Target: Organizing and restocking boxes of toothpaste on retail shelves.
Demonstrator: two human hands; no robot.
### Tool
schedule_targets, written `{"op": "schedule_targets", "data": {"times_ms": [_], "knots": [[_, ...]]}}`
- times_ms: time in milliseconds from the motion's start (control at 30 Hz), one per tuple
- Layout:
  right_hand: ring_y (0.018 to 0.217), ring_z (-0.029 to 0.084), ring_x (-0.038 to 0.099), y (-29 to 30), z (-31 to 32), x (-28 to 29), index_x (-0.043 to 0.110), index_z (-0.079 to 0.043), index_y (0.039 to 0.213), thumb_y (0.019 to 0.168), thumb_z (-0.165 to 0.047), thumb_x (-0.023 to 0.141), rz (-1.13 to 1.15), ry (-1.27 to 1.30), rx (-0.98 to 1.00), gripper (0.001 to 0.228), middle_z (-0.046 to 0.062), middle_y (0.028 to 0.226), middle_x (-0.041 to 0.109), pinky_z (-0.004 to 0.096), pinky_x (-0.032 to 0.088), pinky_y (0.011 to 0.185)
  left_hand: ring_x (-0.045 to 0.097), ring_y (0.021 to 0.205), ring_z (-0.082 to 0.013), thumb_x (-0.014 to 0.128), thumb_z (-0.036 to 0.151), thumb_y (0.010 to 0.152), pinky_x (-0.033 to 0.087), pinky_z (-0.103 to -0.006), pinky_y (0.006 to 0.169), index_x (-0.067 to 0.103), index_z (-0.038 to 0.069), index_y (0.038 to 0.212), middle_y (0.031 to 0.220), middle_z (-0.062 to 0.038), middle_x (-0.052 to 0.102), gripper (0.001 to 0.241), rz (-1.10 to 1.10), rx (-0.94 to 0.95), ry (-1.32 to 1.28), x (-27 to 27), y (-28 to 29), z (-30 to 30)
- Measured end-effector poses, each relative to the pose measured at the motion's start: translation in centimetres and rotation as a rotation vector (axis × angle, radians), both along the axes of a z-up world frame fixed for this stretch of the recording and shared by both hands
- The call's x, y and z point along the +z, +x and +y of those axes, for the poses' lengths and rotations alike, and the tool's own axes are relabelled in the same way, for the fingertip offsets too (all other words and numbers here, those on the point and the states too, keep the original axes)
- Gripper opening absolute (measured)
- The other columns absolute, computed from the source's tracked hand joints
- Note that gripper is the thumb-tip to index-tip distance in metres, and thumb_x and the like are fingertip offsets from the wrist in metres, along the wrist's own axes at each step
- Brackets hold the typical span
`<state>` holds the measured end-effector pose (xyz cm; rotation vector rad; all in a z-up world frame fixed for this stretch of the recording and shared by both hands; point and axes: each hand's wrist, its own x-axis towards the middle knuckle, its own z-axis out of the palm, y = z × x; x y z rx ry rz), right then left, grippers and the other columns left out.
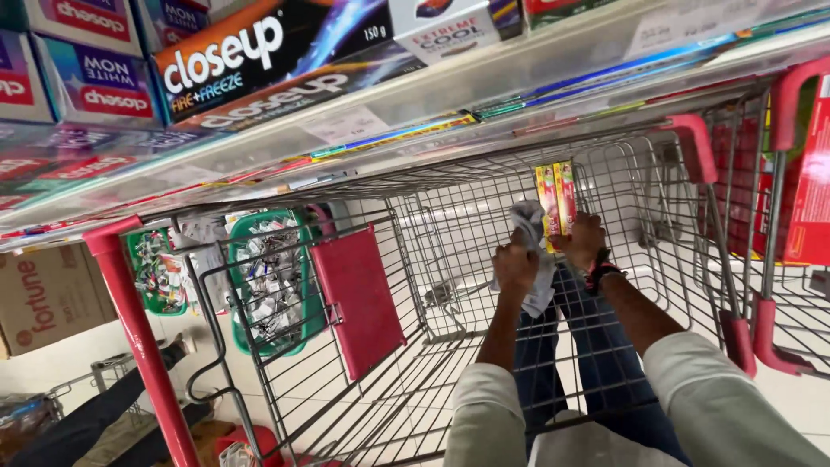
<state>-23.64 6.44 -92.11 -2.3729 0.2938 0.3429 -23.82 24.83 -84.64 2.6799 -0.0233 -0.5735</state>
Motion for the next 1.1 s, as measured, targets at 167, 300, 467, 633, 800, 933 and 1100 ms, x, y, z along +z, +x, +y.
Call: {"op": "schedule_targets", "data": {"times_ms": [167,300,467,633,800,933,1100], "knots": [[0.087,0.033,0.07,-2.4,-3.2,-5.9,0.068,0.007,0.117,0.093,-0.031,0.078,0.381,0.393,-0.11,0.047,0.024,0.097,0.073,0.047,0.056,0.079,0.074,0.091,-0.0334,0.071,0.03,0.093,0.061,-0.0456,0.083,0.068,0.003,0.124,0.096,-0.02,0.073,0.041,-0.037,0.428,-0.324,2.0,0.5,0.5],[0.092,0.018,0.073,0.0,-3.6,10.0,0.053,-0.001,0.13,0.084,-0.016,0.069,0.619,1.059,-0.366,0.051,0.008,0.11,0.071,0.035,0.063,0.076,0.074,0.097,-0.0295,0.065,0.033,0.096,0.062,-0.0421,0.086,0.066,0.001,0.131,0.11,-0.023,0.073,0.047,-0.036,0.61,-0.655,5.1,0.0,-2.3],[0.088,0.023,0.07,-4.1,-3.2,19.9,0.055,0.003,0.136,0.076,0.004,0.066,0.105,0.695,-0.007,0.061,0.017,0.111,0.071,0.035,0.059,0.077,0.062,0.108,-0.0427,0.055,0.043,0.1,0.063,-0.0455,0.08,0.01,0.013,0.166,0.155,-0.031,0.021,0.085,0.102,0.385,-0.633,23.1,2.4,-9.1],[0.094,0.019,0.07,-7.2,-2.3,31.5,0.049,-0.002,0.146,0.084,-0.005,0.074,0.219,0.66,-0.12,0.067,0.011,0.115,0.072,0.034,0.059,0.082,0.069,0.098,-0.0421,0.06,0.048,0.098,0.058,-0.0508,0.076,0.038,0.013,0.162,0.131,-0.027,0.058,0.076,-0.293,0.373,-0.431,29.1,7.4,-10.9],[0.107,0.012,0.065,-7.8,-2.2,37.6,0.043,-0.005,0.149,0.086,-0.008,0.068,0.263,1.066,-0.211,0.068,0.003,0.124,0.069,0.031,0.054,0.088,0.077,0.084,-0.029,0.053,0.06,0.099,0.06,-0.0419,0.073,0.06,0.011,0.143,0.102,-0.022,0.079,0.066,0.034,0.553,-0.674,29.4,9.2,-7.9],[0.102,0.019,0.059,-11.1,-3.5,29.6,0.056,0.005,0.13,0.108,-0.012,0.064,0.307,1.329,-0.185,0.028,0.009,0.111,0.065,0.035,0.05,0.088,0.071,0.09,-0.0238,0.052,0.068,0.101,0.06,-0.0378,0.077,0.057,0.0,0.142,0.114,-0.018,0.072,0.079,0.552,0.692,-1.494,33.5,4.9,-6.1],[0.11,0.024,0.065,-9.2,-2.7,33.0,0.062,0.005,0.126,0.107,-0.028,0.052,0.475,1.548,-0.454,0.04,0.013,0.12,0.069,0.043,0.055,0.098,0.074,0.101,-0.0173,0.052,0.058,0.096,0.062,-0.0356,0.086,0.06,0.005,0.133,0.117,-0.011,0.074,0.064,0.458,0.572,-1.446,36.1,1.6,-4.7]]}}
